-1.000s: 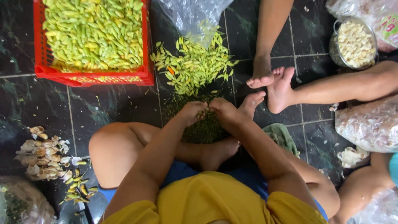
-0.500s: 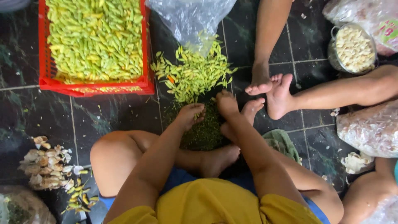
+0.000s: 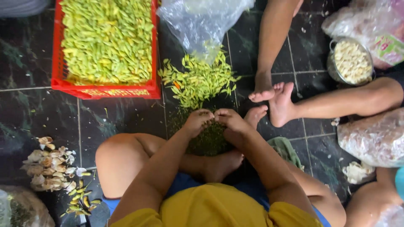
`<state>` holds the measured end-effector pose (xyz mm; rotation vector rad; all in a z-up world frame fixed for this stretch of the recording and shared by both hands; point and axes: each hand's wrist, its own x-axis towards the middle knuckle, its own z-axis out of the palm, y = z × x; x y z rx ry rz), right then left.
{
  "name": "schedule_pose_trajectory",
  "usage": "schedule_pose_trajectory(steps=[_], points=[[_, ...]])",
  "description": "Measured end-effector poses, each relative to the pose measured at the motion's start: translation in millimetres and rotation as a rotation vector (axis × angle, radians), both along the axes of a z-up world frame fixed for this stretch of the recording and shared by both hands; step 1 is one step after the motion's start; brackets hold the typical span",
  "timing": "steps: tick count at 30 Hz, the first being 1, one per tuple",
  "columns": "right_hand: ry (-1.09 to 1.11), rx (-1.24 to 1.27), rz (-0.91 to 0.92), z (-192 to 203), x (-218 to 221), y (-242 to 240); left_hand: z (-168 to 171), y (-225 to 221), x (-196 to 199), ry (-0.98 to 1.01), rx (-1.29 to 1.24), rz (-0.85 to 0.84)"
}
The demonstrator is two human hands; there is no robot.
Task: The person is sitting on the floor, picking the stems off small green vegetables and sorting them into a pile.
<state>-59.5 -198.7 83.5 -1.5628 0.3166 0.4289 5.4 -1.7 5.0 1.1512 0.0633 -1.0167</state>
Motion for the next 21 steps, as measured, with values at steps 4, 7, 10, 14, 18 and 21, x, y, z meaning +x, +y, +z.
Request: schedule_pose_trajectory(steps=[4,7,10,14,18,21], points=[[-0.057,-0.031,0.189,-17,3,-6,54,4,19,0.261,-0.179,0.169],[-0.08,-0.037,0.153,-36,24,-30,107,24,49,0.239,-0.234,0.303],[-0.254,-0.43,0.366,-3,64,-41,187,58,87,0.257,-0.28,0.58],[-0.311,-1.344,0.301,-37,77,-31,248,98,152,-0.075,-0.346,0.766],[-0.2,-1.263,0.161,-52,75,-28,267,128,201,-0.548,0.37,0.65],[-0.351,-1.376,0.134,-62,60,-25,196,141,232,-0.971,0.892,0.593]])
